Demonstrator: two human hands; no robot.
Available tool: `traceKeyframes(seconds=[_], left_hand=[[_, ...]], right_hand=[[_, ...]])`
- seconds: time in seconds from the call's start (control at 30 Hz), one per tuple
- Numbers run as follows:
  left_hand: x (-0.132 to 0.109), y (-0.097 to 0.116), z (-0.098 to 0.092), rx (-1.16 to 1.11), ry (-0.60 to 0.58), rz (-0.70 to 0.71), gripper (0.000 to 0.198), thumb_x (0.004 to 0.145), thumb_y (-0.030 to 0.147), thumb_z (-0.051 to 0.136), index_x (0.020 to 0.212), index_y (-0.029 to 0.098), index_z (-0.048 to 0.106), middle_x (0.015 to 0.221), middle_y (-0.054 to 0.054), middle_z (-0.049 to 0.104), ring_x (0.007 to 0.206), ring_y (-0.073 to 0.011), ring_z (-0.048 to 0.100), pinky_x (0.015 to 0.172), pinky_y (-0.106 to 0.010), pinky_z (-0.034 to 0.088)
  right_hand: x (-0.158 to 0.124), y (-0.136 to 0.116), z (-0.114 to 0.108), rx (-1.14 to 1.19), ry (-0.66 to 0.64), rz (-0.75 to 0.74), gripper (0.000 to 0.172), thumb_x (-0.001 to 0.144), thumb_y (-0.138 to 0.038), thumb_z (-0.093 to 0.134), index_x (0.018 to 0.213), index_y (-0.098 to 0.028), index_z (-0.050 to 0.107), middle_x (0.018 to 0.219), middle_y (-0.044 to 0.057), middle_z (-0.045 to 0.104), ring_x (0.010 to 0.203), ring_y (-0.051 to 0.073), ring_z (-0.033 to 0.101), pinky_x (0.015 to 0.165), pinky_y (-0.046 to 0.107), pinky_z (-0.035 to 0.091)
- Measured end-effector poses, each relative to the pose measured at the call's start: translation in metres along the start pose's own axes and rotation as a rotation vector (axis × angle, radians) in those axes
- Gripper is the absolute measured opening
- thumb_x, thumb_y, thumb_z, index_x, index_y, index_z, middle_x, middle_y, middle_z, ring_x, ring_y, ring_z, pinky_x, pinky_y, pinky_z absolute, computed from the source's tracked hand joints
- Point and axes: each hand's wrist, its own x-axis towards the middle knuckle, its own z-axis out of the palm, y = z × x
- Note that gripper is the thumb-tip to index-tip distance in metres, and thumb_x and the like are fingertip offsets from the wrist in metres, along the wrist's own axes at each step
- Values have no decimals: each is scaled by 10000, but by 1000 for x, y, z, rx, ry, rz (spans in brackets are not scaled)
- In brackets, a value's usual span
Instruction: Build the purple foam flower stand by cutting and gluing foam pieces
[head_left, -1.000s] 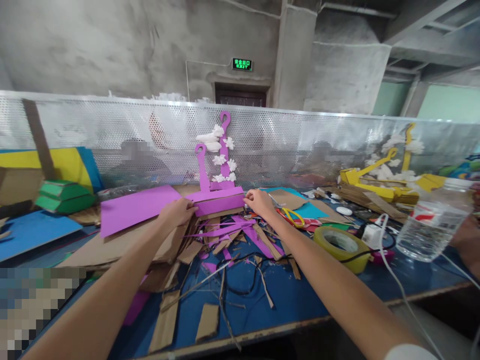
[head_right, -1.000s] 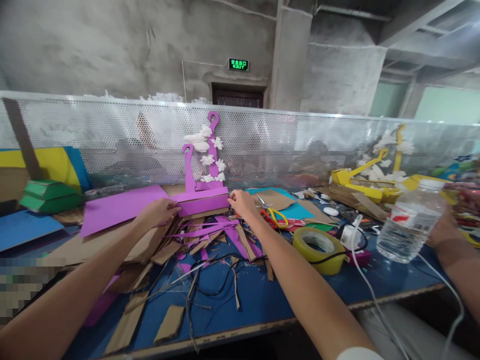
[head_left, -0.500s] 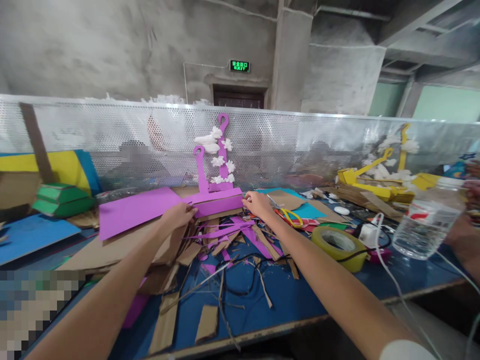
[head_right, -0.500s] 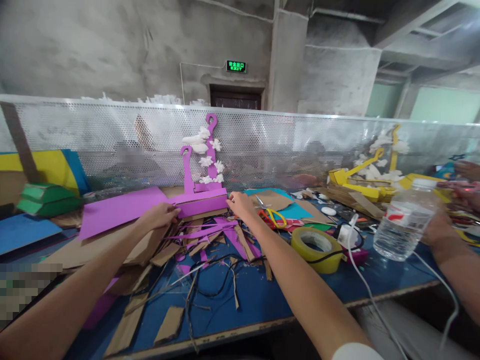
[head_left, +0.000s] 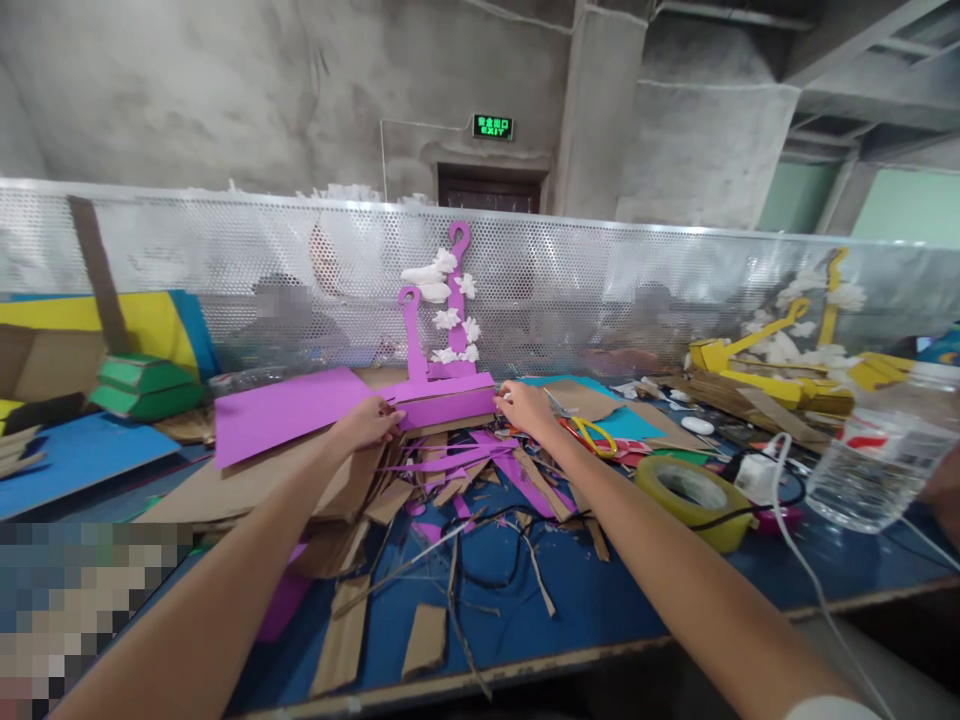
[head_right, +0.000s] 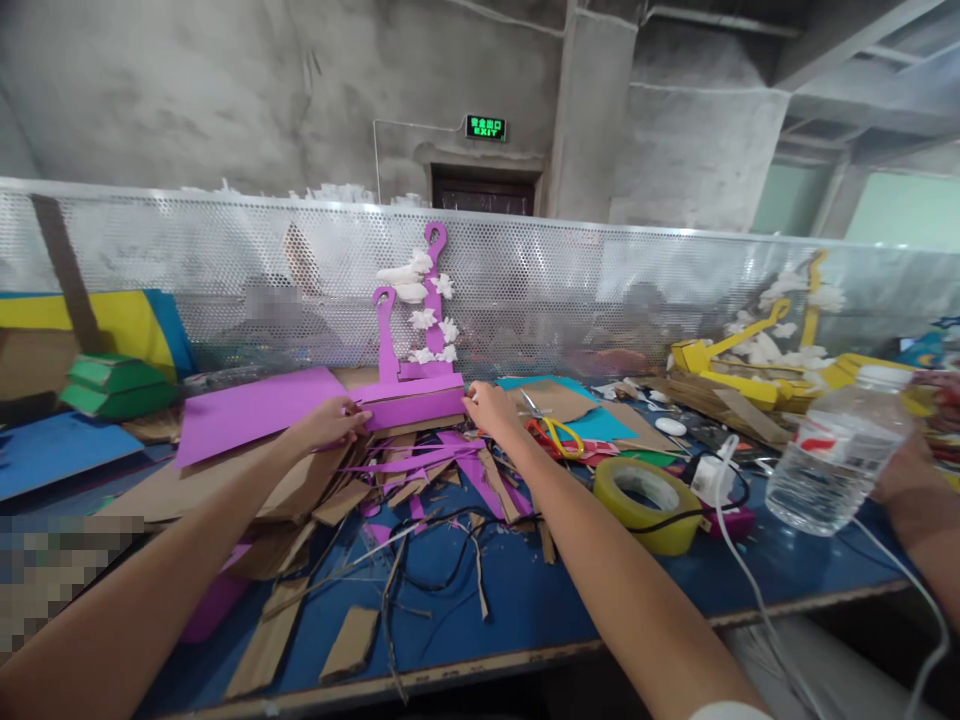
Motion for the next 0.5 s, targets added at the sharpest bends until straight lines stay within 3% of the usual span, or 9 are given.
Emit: traceKeyframes(seconds=[0.27, 0.5], left_hand=[[-10, 10, -5, -52, -8, -12, 387, 781, 544, 674, 719, 170, 596, 784, -101, 772, 611, -170, 672, 492, -227, 452], [-15, 15, -16, -103, -82, 73, 550, 535, 641, 808, 699, 193, 533, 643, -60, 718, 495, -156, 596, 479, -257, 439]], right_hand=[[-1, 0, -2, 80, -11, 19, 163, 863, -344, 684, 966, -218, 686, 895, 56, 772, 924, 230, 701, 731, 272, 436], [4, 0, -14, 535, -29, -84, 133, 817, -211, 657, 923, -135, 684, 875, 71, 741, 756, 161, 660, 699, 245, 465]])
